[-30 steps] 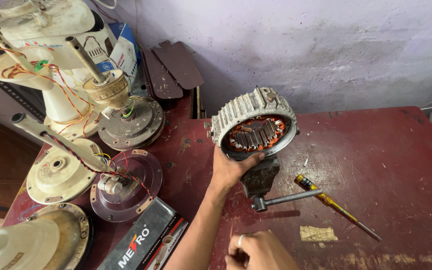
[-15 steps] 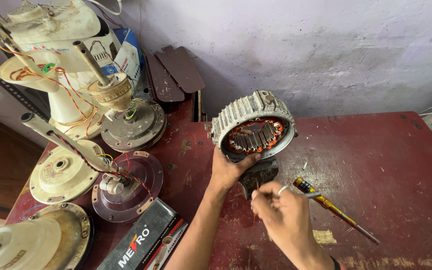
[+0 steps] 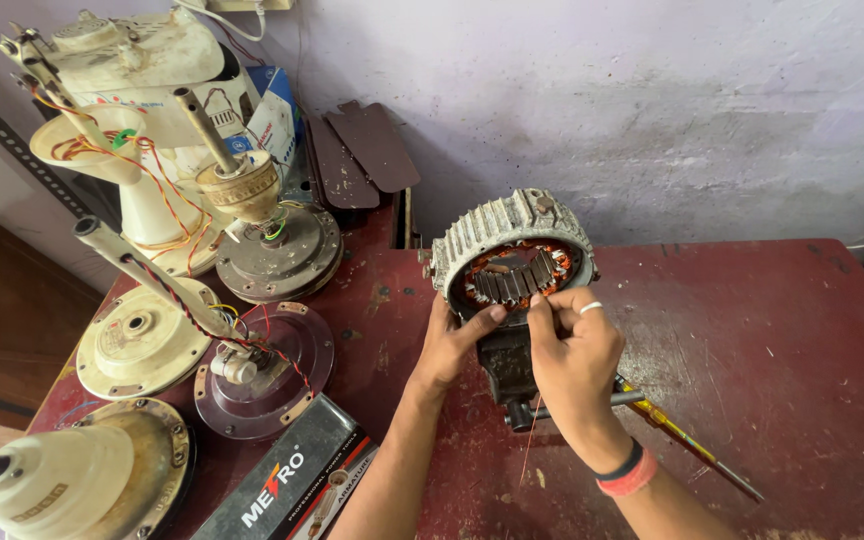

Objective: The person is repairing a motor armature held in a bench vise. They use a screwdriver to carefully adjust and tuck copper windings into the slots of the armature core. The person rotates the armature to access different sections and continues the winding adjustment process throughout the clip.

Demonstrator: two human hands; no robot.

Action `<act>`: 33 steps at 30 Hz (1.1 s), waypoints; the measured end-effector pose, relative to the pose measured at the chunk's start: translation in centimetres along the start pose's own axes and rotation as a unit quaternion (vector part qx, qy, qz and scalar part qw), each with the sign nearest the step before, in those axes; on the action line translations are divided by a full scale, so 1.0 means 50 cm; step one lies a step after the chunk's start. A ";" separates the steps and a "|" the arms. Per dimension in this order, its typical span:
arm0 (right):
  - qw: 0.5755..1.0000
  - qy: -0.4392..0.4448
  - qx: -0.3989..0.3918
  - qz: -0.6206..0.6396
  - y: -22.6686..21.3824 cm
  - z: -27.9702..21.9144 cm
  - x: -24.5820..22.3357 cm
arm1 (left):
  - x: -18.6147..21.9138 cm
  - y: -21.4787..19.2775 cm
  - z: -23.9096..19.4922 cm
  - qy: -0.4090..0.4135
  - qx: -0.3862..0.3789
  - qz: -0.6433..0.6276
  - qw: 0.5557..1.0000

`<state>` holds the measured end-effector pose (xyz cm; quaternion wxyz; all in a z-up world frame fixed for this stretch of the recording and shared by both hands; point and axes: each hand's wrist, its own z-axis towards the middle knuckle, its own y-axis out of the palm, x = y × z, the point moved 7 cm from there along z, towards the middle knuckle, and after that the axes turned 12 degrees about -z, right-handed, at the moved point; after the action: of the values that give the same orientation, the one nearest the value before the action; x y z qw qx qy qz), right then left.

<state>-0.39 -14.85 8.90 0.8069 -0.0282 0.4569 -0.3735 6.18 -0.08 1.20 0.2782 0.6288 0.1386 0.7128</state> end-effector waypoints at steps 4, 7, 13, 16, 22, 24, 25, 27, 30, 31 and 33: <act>1.000 -0.010 -0.003 -0.029 0.010 0.020 -0.012 | 0.005 0.002 0.003 0.027 -0.010 0.056 0.998; 0.998 -0.014 -0.035 -0.043 0.024 0.031 -0.024 | -0.002 0.000 0.005 0.013 -0.003 0.037 0.999; 0.997 -0.014 -0.064 -0.037 0.039 0.038 -0.045 | 0.008 0.003 0.004 0.056 -0.035 0.062 0.996; 0.996 -0.022 -0.067 -0.055 0.040 0.039 -0.042 | 0.004 0.002 0.008 0.061 -0.033 0.082 0.994; 0.980 0.133 -0.145 0.026 0.034 -0.025 0.028 | -0.004 0.002 0.011 0.050 -0.019 0.086 0.995; 0.968 0.158 -0.172 0.087 0.018 -0.079 0.039 | -0.005 -0.002 0.011 0.036 -0.002 0.079 0.996; 0.961 0.168 -0.191 0.111 0.009 -0.111 0.042 | -0.004 -0.001 0.010 0.035 -0.002 0.081 0.996; 0.942 0.187 -0.226 0.161 -0.002 -0.165 0.047 | 0.000 0.002 0.012 0.035 -0.004 0.085 0.996; 0.903 0.313 -0.240 0.171 -0.006 -0.224 0.087 | 0.010 0.008 0.011 0.054 -0.025 0.080 0.995; 0.911 0.305 -0.227 0.159 -0.007 -0.223 0.092 | 0.011 0.010 0.010 0.057 -0.031 0.074 0.995; 0.927 0.287 -0.199 0.135 -0.001 -0.210 0.098 | 0.015 0.014 0.011 0.063 -0.043 0.063 0.995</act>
<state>-6.88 -14.85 -0.68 0.6615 -0.0180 0.7337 -0.1543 6.50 -0.28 2.27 0.2507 0.5776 0.0852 0.7722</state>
